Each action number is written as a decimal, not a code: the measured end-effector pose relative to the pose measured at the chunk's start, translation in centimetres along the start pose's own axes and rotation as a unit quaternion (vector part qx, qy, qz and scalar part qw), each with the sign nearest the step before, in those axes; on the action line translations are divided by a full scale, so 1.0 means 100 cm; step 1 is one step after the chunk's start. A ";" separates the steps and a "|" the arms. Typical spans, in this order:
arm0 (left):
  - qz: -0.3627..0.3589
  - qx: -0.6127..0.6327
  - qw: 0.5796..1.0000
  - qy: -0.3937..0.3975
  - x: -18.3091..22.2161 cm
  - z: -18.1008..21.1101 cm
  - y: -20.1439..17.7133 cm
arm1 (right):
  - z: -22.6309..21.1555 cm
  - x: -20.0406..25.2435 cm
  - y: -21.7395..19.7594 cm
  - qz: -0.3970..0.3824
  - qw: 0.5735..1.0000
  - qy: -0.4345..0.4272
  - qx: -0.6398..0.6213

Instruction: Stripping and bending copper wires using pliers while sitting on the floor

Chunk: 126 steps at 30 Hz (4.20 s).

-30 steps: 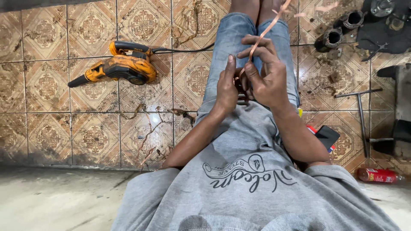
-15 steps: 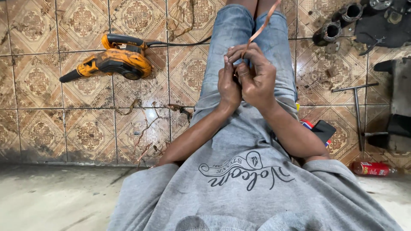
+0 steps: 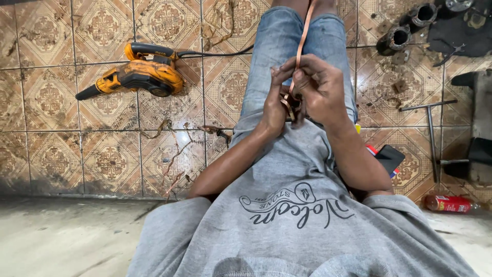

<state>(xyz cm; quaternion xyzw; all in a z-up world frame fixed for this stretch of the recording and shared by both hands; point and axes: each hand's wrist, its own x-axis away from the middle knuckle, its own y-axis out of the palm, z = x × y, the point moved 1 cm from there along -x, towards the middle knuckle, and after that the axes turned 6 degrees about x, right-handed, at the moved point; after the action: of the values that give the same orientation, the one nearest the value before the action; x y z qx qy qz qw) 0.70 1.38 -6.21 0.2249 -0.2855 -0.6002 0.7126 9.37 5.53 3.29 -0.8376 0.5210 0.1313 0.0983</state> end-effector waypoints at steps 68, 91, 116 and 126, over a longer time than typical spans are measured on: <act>-0.216 0.290 0.929 0.084 -0.005 0.153 0.039 | -0.030 0.034 0.001 -0.022 0.900 -0.258 0.350; -0.167 0.264 0.935 0.168 0.004 0.137 0.061 | -0.043 0.029 0.013 0.040 0.985 -0.037 0.164; -0.044 0.268 0.895 0.354 0.016 0.123 0.082 | -0.049 0.018 0.012 0.094 0.946 -0.242 0.193; -0.209 0.270 0.890 0.302 0.010 0.109 0.073 | -0.025 0.015 -0.019 -0.105 0.987 -0.020 -0.121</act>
<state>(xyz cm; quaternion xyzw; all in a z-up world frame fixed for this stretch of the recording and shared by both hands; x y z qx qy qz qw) -1.27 1.94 6.83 0.6335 -0.1543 -0.5381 0.5341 11.96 4.35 5.26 -0.8905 0.4089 0.1985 0.0198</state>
